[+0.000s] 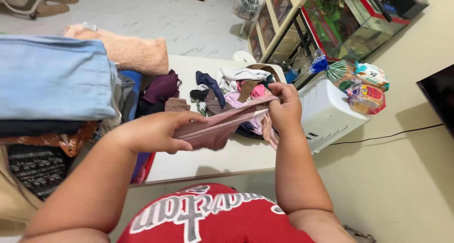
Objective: The person folds several pieces of underwear on a white table. They handle each item one at a time, smoothing and folding them into neat rectangles, then stacking them on the left side of the table.
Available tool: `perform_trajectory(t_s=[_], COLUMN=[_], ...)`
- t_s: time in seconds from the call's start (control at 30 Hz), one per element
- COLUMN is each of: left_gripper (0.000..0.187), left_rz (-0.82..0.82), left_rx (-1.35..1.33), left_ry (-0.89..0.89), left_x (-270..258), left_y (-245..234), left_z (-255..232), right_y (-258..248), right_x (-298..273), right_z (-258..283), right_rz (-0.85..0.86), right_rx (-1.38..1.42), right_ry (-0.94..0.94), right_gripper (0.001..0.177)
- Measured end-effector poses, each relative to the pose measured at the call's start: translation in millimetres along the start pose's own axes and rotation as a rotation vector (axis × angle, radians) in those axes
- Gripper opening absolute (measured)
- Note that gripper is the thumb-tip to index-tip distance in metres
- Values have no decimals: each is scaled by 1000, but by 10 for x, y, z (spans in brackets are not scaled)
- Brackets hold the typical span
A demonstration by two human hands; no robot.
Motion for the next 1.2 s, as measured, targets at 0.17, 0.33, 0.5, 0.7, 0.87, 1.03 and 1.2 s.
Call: perform_trajectory(t_s=[0.17, 0.33, 0.5, 0.7, 0.87, 1.03, 1.2], left_gripper=[34, 24, 19, 61, 90, 49, 19], left_rz=[3, -105, -359, -383, -425, -101, -276], left_rx=[150, 81, -1078, -378, -165, -14, 75], left_ry=[-74, -88, -2, -229, -35, 19, -26], left_x=[139, 464, 737, 714, 525, 537, 433], left_y=[66, 69, 409, 343, 213, 479, 223], left_z=[159, 488, 654, 576, 104, -19, 154], right_y=[129, 580, 1376, 1190, 1067, 707, 547], right_x=[-67, -412, -1217, -1012, -1062, -914, -618], right_z=[-147, 213, 54, -23, 265, 870, 411], right_rz=[26, 263, 656, 424, 575, 571, 494], right_rx=[436, 987, 412, 417, 285, 347, 188], right_ry=[255, 142, 25, 222, -21, -272, -210], right_gripper=[43, 70, 97, 4, 8, 22, 37])
Point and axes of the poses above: each hand's wrist, its own x-axis towards the middle knuckle, its own y-axis out of the palm, z = x × y, the point moved 10 cm from there along x, towards the middle knuckle, and after that the axes turned 3 degrees about y, right-handed, at the moved point
